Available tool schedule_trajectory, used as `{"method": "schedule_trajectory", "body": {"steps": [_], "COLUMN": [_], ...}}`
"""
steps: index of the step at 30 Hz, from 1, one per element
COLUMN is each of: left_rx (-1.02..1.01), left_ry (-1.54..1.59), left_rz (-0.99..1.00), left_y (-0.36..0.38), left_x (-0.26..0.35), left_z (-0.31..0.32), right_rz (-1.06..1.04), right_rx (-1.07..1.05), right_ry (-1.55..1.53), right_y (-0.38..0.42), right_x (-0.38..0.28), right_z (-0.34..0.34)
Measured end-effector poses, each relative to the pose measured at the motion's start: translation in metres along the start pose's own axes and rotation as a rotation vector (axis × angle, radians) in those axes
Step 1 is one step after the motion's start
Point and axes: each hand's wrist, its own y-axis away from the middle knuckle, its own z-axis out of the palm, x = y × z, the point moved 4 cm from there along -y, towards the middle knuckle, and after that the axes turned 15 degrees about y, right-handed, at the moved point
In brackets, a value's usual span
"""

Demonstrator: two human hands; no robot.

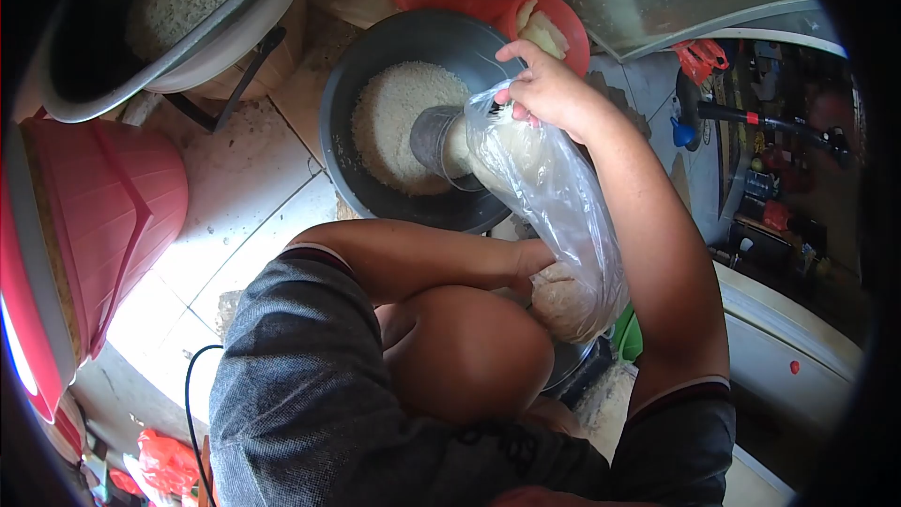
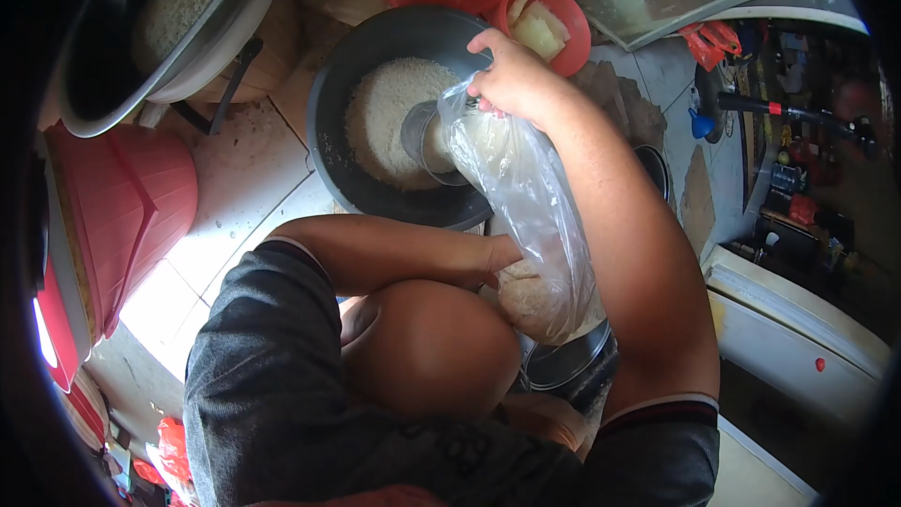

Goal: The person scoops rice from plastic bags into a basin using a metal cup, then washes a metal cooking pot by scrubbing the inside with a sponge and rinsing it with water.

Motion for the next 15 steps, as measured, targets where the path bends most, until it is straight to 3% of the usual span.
{"method": "schedule_trajectory", "body": {"steps": [15], "left_rx": [-0.047], "left_ry": [-0.007], "left_rz": [-0.024], "left_y": [0.0], "left_x": [-0.01], "left_z": [0.009], "right_rz": [0.0], "right_rx": [-0.072], "right_ry": [0.012], "right_y": [0.011], "right_x": [-0.004], "right_z": [-0.003]}}
